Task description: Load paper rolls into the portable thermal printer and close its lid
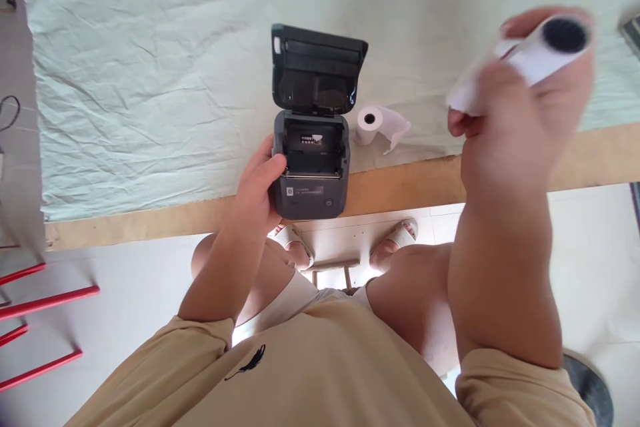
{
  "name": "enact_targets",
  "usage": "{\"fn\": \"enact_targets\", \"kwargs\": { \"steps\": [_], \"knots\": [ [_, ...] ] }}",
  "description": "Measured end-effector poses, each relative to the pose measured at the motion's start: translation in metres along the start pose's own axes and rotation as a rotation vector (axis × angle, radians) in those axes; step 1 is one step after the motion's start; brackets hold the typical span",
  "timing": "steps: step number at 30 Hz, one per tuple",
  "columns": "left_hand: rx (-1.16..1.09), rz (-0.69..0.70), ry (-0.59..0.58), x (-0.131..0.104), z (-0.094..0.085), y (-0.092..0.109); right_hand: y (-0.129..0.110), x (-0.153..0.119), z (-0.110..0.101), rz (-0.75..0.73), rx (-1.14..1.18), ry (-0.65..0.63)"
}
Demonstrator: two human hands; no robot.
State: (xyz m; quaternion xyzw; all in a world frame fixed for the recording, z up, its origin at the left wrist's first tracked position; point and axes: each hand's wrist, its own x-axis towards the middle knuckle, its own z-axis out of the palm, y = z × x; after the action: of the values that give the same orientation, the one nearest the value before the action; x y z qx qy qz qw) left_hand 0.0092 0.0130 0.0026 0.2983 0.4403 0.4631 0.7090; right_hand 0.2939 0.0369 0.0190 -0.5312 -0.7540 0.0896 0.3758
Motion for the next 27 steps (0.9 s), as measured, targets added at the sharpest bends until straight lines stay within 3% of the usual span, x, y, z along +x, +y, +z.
{"fn": "enact_targets", "kwargs": {
  "steps": [1,3,6,10,13,17,21,24,27],
  "knots": [
    [0.005,-0.009,-0.002,0.000,0.000,0.000,0.011,-0.001,0.005,0.059,0.055,0.102],
    [0.014,-0.020,-0.005,0.000,0.000,0.002,0.026,-0.004,0.011,0.153,-0.008,0.140],
    [0.025,-0.020,-0.007,0.001,-0.001,0.003,0.037,-0.006,0.013,0.171,-0.180,0.067],
    [0.025,-0.008,-0.008,0.002,-0.002,0.002,0.044,-0.007,0.013,0.259,-0.233,0.053],
    [0.026,-0.016,-0.013,0.001,-0.004,0.001,0.031,-0.008,0.012,0.287,-0.249,0.073],
    [0.036,-0.037,-0.022,0.001,-0.004,0.002,-0.012,-0.009,0.019,0.109,-0.209,0.247],
    [0.030,-0.034,-0.012,0.000,-0.002,0.004,-0.035,-0.011,0.050,0.088,-0.068,0.048],
    [0.024,-0.029,-0.003,0.000,-0.001,0.004,-0.031,-0.011,0.068,0.135,-0.086,-0.024],
    [0.020,-0.035,-0.002,-0.001,-0.001,0.003,-0.024,-0.011,0.070,0.082,-0.038,-0.075]
  ]
}}
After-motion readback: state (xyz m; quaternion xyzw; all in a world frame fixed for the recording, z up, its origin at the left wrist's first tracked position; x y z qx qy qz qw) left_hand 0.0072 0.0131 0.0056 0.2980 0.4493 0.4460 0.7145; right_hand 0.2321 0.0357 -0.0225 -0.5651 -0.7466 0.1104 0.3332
